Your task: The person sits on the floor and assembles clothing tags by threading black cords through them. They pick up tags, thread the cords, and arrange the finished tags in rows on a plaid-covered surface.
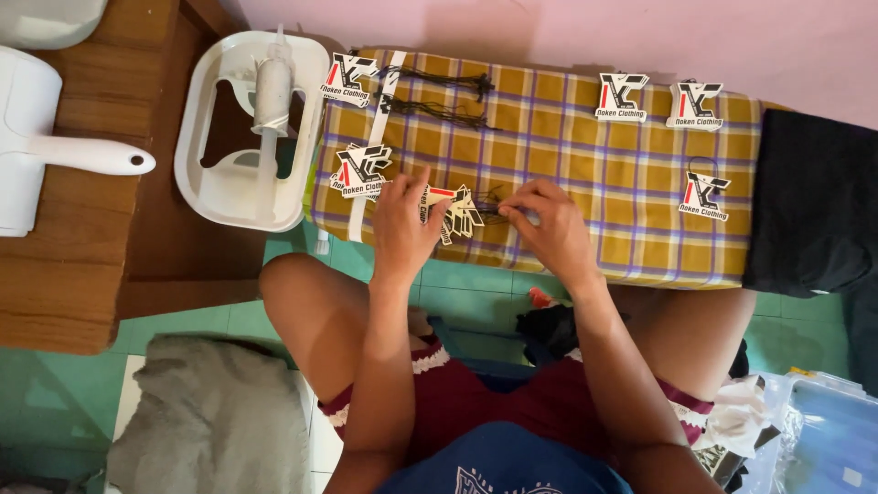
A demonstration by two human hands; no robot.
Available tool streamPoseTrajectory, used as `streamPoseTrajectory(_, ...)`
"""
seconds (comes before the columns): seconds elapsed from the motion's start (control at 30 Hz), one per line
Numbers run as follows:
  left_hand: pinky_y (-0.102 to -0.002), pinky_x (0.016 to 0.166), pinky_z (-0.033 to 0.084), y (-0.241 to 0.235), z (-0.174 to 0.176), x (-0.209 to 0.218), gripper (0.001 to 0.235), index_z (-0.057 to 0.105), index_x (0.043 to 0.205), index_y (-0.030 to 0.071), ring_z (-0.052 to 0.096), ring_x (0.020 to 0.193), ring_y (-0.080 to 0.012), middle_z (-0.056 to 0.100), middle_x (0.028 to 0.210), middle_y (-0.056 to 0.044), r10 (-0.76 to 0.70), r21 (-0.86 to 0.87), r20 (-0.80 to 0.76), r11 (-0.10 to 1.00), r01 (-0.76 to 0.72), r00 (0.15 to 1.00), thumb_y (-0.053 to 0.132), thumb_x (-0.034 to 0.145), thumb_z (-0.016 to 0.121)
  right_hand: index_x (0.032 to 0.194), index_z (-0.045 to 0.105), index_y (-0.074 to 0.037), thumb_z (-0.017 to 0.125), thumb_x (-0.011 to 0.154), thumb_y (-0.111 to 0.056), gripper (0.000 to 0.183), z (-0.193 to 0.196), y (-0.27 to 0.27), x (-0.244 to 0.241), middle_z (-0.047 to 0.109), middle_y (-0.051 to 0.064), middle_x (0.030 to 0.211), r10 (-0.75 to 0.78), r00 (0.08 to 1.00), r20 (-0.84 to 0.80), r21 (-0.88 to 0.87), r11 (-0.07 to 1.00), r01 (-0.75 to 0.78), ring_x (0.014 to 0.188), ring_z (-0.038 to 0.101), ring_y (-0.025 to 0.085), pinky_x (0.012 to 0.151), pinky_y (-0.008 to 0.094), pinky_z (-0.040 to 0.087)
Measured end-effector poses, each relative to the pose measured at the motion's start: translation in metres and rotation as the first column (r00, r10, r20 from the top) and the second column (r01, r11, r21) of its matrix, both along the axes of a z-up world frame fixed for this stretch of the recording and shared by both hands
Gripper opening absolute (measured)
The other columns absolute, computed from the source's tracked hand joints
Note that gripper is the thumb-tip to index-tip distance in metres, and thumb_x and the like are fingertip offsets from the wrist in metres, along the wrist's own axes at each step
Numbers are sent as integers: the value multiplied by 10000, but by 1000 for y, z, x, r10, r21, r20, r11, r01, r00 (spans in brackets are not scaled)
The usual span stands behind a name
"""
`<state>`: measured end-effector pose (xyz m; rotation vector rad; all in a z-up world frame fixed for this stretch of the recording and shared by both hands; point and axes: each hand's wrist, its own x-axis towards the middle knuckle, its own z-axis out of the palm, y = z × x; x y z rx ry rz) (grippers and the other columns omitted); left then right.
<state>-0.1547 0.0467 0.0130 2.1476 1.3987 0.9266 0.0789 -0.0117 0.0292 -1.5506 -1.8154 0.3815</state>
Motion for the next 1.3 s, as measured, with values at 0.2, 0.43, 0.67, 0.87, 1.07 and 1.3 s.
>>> streamPoseTrajectory(0.2, -404, 842, 524, 4, -5, -1, 380, 700, 1221, 54, 628, 987, -284, 616, 1065, -153, -34, 57, -39, 998, 36, 999, 352, 986, 708, 1095, 758, -171, 840, 911, -310, 246, 4, 2, -5, 600, 58, 1107, 6, 986, 167, 111, 993, -24, 984, 661, 301, 878, 424, 547)
streamPoseTrajectory(0.43, -450, 795, 553, 4, -14, 9, 323, 722, 1084, 94, 654, 912, -325, 590, 1093, -112, -31, 234, 69, 972, 14, 997, 243, 829, 854, 1096, 733, -144, 841, 881, -340, 310, 28, 7, -6, 601, 104, 1319, 86, 979, 187, 146, 983, -114, 1119, 636, 384, 918, 479, 505)
streamPoseTrajectory(0.67, -363, 712, 540, -10, -27, 47, 41, 722, 919, 168, 629, 756, -238, 612, 923, -29, -117, 447, 308, 894, -35, 944, 203, 909, 742, 1186, 713, -51, 704, 948, 3, 245, 16, -17, 118, 573, 244, 1345, -184, 947, 262, 127, 980, 156, 1219, 597, 494, 1023, 545, 488)
streamPoseTrajectory(0.87, -331, 631, 537, -52, -78, 119, 22, 725, 851, 213, 601, 651, -187, 628, 854, 14, -388, 531, 295, 827, 188, 873, 227, 867, 720, 1330, 657, 22, 744, 962, -11, 380, -25, -44, 188, 582, 296, 1316, -474, 823, 312, 217, 879, 424, 1217, 579, 524, 983, 595, 460)
streamPoseTrajectory(1.07, -321, 634, 543, -81, -44, 145, 66, 697, 818, 173, 613, 642, -216, 625, 807, -12, -507, 450, 339, 827, 336, 793, 175, 884, 702, 1211, 783, -29, 867, 922, -132, 317, -57, -49, 207, 692, 214, 1176, -545, 794, 267, 288, 832, 474, 1084, 652, 423, 971, 492, 492)
streamPoseTrajectory(1.3, -356, 570, 530, -74, -27, 154, 46, 698, 849, 114, 647, 626, -266, 688, 821, -73, -473, 187, 346, 881, 434, 810, 145, 880, 712, 1013, 841, -224, 945, 908, -213, 148, -87, -48, 231, 726, 9, 985, -578, 783, 230, 311, 806, 504, 935, 674, 231, 854, 327, 557)
